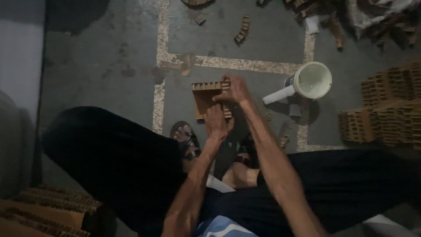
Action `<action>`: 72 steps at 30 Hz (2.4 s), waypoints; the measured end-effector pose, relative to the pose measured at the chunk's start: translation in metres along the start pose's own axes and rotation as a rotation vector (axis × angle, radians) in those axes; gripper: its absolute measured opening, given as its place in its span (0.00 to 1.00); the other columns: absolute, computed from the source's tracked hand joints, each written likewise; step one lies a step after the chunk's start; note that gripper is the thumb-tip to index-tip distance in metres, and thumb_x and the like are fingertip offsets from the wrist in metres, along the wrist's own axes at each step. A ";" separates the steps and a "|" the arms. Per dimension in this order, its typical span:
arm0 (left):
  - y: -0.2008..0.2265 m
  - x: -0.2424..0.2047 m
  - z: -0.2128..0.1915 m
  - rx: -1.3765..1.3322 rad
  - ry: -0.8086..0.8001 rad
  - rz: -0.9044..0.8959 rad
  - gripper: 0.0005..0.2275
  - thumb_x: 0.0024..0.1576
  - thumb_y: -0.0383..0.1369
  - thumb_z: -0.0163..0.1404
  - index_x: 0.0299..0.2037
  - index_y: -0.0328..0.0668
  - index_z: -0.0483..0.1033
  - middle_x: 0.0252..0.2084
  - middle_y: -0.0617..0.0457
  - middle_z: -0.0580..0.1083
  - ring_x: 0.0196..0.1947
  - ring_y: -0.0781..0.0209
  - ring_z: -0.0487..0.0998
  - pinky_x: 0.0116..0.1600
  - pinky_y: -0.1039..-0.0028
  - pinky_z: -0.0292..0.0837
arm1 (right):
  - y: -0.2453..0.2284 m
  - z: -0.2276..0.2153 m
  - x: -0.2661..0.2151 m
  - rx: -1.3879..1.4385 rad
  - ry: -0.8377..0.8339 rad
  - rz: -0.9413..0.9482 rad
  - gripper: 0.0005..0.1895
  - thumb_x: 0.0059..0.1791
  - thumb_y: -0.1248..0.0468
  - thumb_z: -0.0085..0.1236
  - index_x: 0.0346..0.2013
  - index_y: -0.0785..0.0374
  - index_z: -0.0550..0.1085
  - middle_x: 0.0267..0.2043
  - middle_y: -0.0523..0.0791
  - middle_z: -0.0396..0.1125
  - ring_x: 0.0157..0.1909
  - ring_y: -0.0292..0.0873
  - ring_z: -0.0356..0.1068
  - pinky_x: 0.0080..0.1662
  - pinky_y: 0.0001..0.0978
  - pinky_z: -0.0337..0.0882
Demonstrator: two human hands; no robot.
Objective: The person sits on the floor and assembles small cardboard boxes by applying glue to the edges and attaching corrugated strips. They repeatedly dip a white cylindrical applicator into a bucket and spread adhesive along the box seams, then press the pieces together to form the box structure.
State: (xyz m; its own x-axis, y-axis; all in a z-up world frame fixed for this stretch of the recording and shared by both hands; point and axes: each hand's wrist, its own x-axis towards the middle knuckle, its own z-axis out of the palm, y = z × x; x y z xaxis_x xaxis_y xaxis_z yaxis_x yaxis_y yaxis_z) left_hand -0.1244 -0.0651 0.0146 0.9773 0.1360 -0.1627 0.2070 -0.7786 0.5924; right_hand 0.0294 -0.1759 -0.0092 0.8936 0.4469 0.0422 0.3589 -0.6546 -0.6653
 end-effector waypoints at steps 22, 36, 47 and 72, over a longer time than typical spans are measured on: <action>-0.010 -0.003 0.019 -0.156 0.120 0.098 0.30 0.51 0.36 0.59 0.62 0.30 0.64 0.56 0.35 0.67 0.58 0.36 0.67 0.60 0.49 0.62 | -0.021 -0.009 -0.011 0.101 0.057 0.172 0.45 0.23 0.38 0.81 0.41 0.64 0.76 0.39 0.50 0.75 0.42 0.49 0.77 0.46 0.42 0.76; -0.038 0.004 0.040 -0.202 0.111 0.136 0.33 0.46 0.37 0.62 0.60 0.28 0.65 0.56 0.34 0.68 0.58 0.35 0.67 0.59 0.48 0.60 | -0.018 -0.002 -0.017 0.086 0.153 0.176 0.42 0.24 0.40 0.83 0.38 0.62 0.74 0.31 0.49 0.75 0.35 0.49 0.77 0.41 0.42 0.77; -0.020 0.007 0.003 -0.329 0.255 0.166 0.21 0.50 0.32 0.59 0.54 0.36 0.72 0.50 0.41 0.74 0.52 0.44 0.75 0.64 0.48 0.58 | -0.052 -0.050 -0.055 0.181 0.266 0.659 0.62 0.27 0.35 0.80 0.60 0.69 0.63 0.51 0.56 0.68 0.53 0.55 0.71 0.50 0.46 0.76; 0.026 0.016 -0.146 -1.851 -0.144 -0.118 0.27 0.67 0.51 0.37 0.62 0.32 0.67 0.53 0.45 0.74 0.52 0.53 0.76 0.54 0.63 0.76 | 0.032 -0.081 -0.217 -0.111 0.106 1.591 0.36 0.49 0.63 0.63 0.68 0.67 0.57 0.64 0.60 0.63 0.61 0.60 0.67 0.58 0.54 0.70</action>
State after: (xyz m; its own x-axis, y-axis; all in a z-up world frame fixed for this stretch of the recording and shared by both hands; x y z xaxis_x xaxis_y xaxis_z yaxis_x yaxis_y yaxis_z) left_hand -0.0971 0.0061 0.1423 0.9653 0.0095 -0.2608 0.1423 0.8185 0.5565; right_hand -0.1308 -0.3430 0.0206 0.3720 -0.7424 -0.5573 -0.9012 -0.4326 -0.0253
